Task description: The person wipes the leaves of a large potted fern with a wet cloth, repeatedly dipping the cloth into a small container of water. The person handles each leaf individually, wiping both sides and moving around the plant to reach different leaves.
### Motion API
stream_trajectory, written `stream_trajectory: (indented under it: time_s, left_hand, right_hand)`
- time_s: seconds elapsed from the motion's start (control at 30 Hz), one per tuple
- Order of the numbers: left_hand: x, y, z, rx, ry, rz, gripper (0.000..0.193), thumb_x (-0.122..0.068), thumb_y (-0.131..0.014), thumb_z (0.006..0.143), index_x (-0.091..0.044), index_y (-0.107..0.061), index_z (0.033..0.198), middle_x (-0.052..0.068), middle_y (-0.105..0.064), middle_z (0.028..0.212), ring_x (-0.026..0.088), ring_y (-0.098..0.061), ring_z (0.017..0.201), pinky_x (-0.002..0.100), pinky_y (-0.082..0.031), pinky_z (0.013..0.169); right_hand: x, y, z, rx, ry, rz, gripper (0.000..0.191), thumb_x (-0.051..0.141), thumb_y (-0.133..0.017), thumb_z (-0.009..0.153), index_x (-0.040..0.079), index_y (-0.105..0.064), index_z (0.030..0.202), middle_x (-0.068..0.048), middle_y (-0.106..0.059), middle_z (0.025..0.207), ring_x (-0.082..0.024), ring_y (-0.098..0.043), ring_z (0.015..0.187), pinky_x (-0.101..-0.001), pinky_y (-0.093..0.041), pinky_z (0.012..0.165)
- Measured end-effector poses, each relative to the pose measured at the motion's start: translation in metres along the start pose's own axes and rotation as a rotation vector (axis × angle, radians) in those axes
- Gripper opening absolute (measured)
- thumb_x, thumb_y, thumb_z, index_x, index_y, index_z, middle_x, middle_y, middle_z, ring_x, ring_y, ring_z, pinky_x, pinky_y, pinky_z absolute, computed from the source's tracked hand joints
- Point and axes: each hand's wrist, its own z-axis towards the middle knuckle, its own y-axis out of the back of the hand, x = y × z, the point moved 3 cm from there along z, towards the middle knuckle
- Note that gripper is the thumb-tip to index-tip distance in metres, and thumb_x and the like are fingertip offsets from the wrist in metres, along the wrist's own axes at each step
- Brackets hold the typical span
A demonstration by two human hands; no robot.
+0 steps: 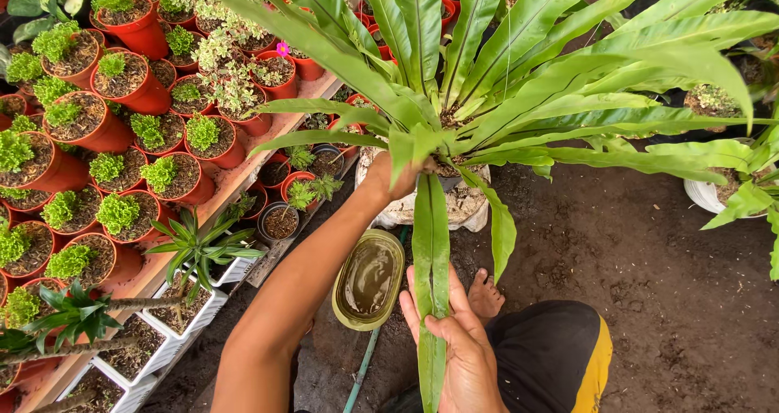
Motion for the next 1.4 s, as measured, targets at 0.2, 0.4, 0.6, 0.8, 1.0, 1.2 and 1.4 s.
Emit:
stream_trajectory:
  time_s: [0.2, 0.4, 0.6, 0.8, 1.0, 1.2, 1.4]
  left_hand:
    - [-0.048, 0.062, -0.029, 0.126, 0.011, 0.092, 0.018, -0.028, -0.076, 0.088, -0.017, -0.074, 0.103, 0.013, -0.074, 0.097, 0.037, -0.071, 0.09, 0.051, -0.057, 0.074]
    - [-0.133, 0.113, -0.085, 0.073, -0.004, -0.135, 0.036, 0.0, -0.064, 0.078, -0.017, -0.078, 0.106, 0.007, -0.077, 0.098, 0.031, -0.072, 0.089, 0.046, -0.058, 0.074]
    - [-0.186, 0.146, -0.138, -0.058, 0.0, -0.147, 0.039, 0.004, -0.066, 0.076, -0.006, -0.076, 0.113, 0.011, -0.072, 0.093, 0.029, -0.064, 0.081, 0.042, -0.056, 0.069]
    - [-0.222, 0.165, -0.177, -0.264, -0.031, -0.079, 0.04, -0.003, -0.071, 0.073, -0.001, -0.073, 0.113, 0.009, -0.07, 0.105, 0.027, -0.065, 0.093, 0.039, -0.057, 0.079]
    - [-0.243, 0.163, -0.213, -0.275, -0.023, -0.131, 0.039, -0.006, -0.072, 0.074, -0.003, -0.074, 0.113, 0.006, -0.071, 0.112, 0.024, -0.066, 0.101, 0.036, -0.058, 0.087]
    - [-0.266, 0.158, -0.239, -0.405, 0.047, -0.107, 0.039, -0.006, -0.073, 0.075, -0.003, -0.074, 0.114, 0.008, -0.071, 0.114, 0.024, -0.069, 0.108, 0.036, -0.062, 0.093]
    - [-0.271, 0.12, -0.27, -0.688, 0.147, -0.128, 0.031, -0.008, -0.078, 0.079, -0.011, -0.076, 0.11, 0.003, -0.076, 0.105, 0.02, -0.075, 0.099, 0.03, -0.066, 0.087]
  right_hand:
    - [0.004, -0.004, -0.004, 0.056, 0.011, 0.032, 0.08, -0.012, -0.039, 0.083, 0.0, -0.025, 0.16, -0.019, -0.039, 0.162, -0.03, -0.036, 0.151, -0.0487, -0.026, 0.123]
    - [0.002, -0.001, -0.004, 0.033, 0.02, 0.02, 0.078, -0.011, -0.04, 0.085, 0.002, -0.025, 0.161, -0.016, -0.042, 0.159, -0.029, -0.041, 0.147, -0.0491, -0.028, 0.124]
    - [-0.008, 0.007, -0.009, 0.058, 0.0, -0.036, 0.079, -0.001, -0.045, 0.09, 0.009, -0.024, 0.165, -0.011, -0.048, 0.154, -0.022, -0.046, 0.136, -0.0426, -0.032, 0.116]
    - [-0.011, -0.003, -0.013, 0.016, 0.012, 0.203, 0.074, 0.032, -0.044, 0.098, -0.01, -0.03, 0.158, -0.02, -0.054, 0.145, -0.028, -0.052, 0.133, -0.041, -0.036, 0.112]
    - [-0.003, -0.03, -0.012, 0.004, 0.069, 0.12, 0.072, 0.043, -0.038, 0.101, -0.008, -0.042, 0.151, -0.026, -0.05, 0.153, -0.039, -0.049, 0.136, -0.0502, -0.032, 0.118]
    - [-0.001, -0.042, -0.006, 0.064, 0.135, 0.356, 0.058, 0.046, -0.04, 0.104, 0.002, -0.026, 0.139, -0.018, -0.044, 0.163, -0.037, -0.037, 0.153, -0.0556, -0.023, 0.127]
    - [-0.01, -0.044, 0.005, 0.259, 0.129, 0.485, 0.087, 0.053, -0.048, 0.1, -0.006, -0.027, 0.161, -0.019, -0.039, 0.163, -0.034, -0.028, 0.155, -0.0488, -0.016, 0.128]
